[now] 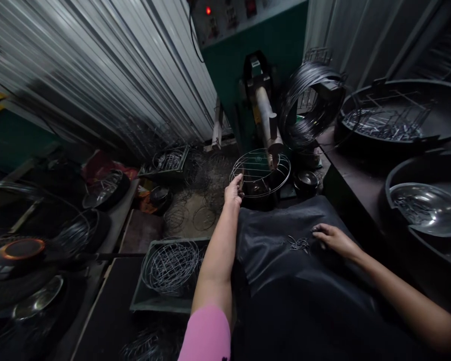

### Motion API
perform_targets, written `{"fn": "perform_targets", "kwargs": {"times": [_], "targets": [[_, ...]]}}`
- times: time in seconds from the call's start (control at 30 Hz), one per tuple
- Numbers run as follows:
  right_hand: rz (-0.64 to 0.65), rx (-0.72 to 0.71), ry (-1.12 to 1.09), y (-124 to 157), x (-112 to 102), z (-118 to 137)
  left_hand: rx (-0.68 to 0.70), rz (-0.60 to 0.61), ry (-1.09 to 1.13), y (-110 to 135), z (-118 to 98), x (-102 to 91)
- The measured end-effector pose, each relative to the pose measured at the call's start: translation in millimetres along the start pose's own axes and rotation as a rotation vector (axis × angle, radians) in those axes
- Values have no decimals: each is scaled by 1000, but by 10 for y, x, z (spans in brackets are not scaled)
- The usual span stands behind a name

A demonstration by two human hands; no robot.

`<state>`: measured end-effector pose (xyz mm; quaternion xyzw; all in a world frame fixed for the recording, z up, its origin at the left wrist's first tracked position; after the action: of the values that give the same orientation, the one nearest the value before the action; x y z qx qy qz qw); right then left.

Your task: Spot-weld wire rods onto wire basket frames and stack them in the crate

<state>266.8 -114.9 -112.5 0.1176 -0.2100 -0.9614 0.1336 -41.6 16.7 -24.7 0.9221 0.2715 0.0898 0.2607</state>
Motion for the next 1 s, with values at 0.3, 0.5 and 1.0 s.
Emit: {"fn": "perform_targets", "kwargs": {"times": [0.3,0.5,1.0], "targets": [[-21,44,-23,-65,43,-44,24,11,28,46,-76,36],[-140,10,-243,-7,-72,-13,148,-3,50,121,-105,134],[-137,-565,-327,-519,281,1314,209,23,165,186,1,198]]}}
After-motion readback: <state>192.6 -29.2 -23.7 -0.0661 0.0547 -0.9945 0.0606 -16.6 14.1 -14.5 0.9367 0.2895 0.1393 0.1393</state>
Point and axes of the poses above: each hand's wrist, its own y-axis away from the middle knuckle, its own x-axis out of the palm, z = x × y, the point moved 2 cm from there along -y, towards the middle knuckle, and after that the axes turned 11 degrees about -y, right-handed, at the moved point
